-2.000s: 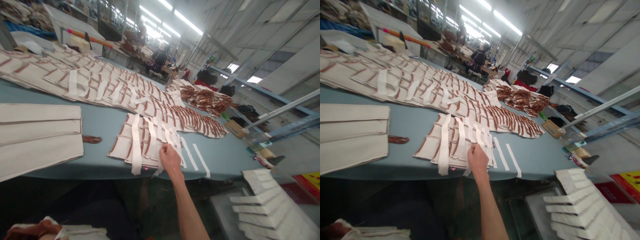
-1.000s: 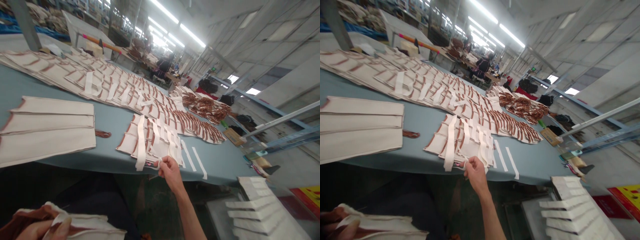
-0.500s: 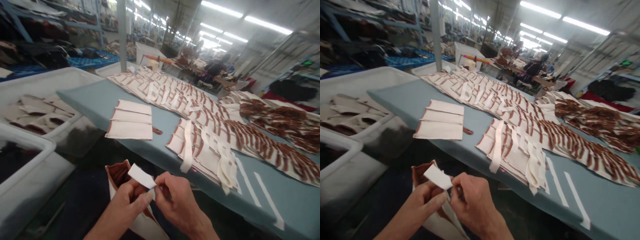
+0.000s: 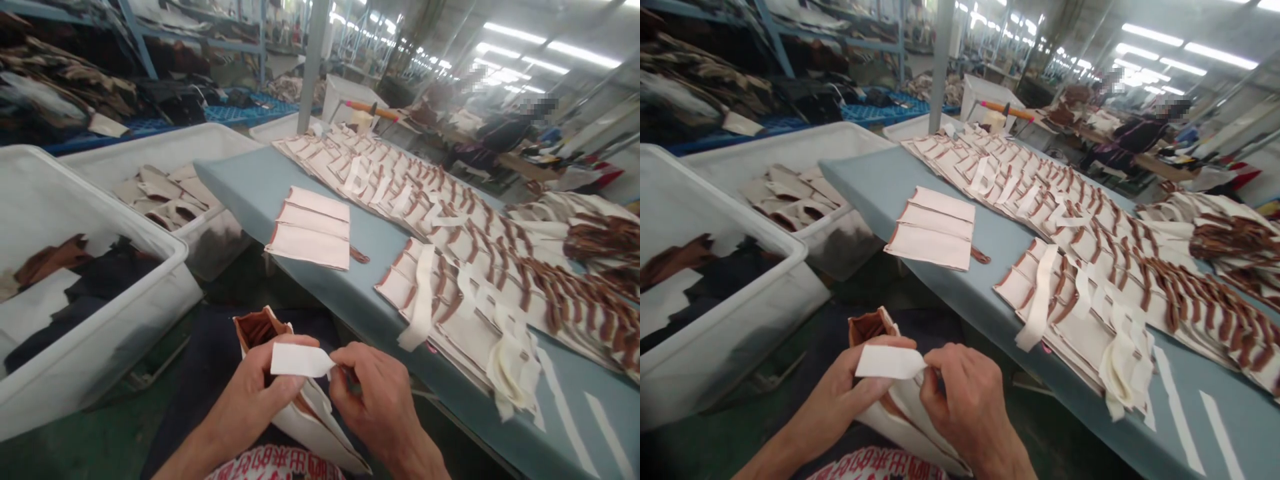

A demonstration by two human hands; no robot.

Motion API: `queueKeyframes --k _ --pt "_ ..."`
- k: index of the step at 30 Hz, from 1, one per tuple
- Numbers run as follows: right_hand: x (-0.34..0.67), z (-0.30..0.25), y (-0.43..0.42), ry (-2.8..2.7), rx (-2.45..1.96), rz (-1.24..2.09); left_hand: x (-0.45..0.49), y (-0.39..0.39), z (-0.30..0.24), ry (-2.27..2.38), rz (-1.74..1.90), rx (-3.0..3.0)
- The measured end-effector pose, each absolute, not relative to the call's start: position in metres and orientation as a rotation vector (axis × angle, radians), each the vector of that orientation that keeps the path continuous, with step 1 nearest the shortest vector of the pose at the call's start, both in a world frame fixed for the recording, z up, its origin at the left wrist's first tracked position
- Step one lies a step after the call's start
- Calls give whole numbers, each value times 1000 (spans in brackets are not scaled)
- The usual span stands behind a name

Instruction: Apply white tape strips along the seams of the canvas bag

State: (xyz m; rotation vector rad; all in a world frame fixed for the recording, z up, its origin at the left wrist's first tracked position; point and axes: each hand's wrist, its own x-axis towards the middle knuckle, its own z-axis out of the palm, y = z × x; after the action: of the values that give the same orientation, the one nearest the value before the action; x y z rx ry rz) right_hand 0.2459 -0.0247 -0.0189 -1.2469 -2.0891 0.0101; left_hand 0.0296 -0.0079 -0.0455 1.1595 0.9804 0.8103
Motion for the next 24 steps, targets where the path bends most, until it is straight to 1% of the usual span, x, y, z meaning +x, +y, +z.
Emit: queueKeyframes --k 5,8,13,18,24 --pt "245 -17 -25 -2078 -1161 -41 25 -8 -33 992 774 1216" --pt "245 -14 -24 -2089 -1155 -82 23 -11 -37 931 799 1182" --pt "246 -10 -22 -2084 -1158 -19 15 -16 -49 894 855 1181" --pt "250 -8 -21 -2101 -1161 -122 12 -17 -44 857 806 1071" --pt "254 -10 -22 -2081 -1140 -101 25 -16 -46 932 825 925"
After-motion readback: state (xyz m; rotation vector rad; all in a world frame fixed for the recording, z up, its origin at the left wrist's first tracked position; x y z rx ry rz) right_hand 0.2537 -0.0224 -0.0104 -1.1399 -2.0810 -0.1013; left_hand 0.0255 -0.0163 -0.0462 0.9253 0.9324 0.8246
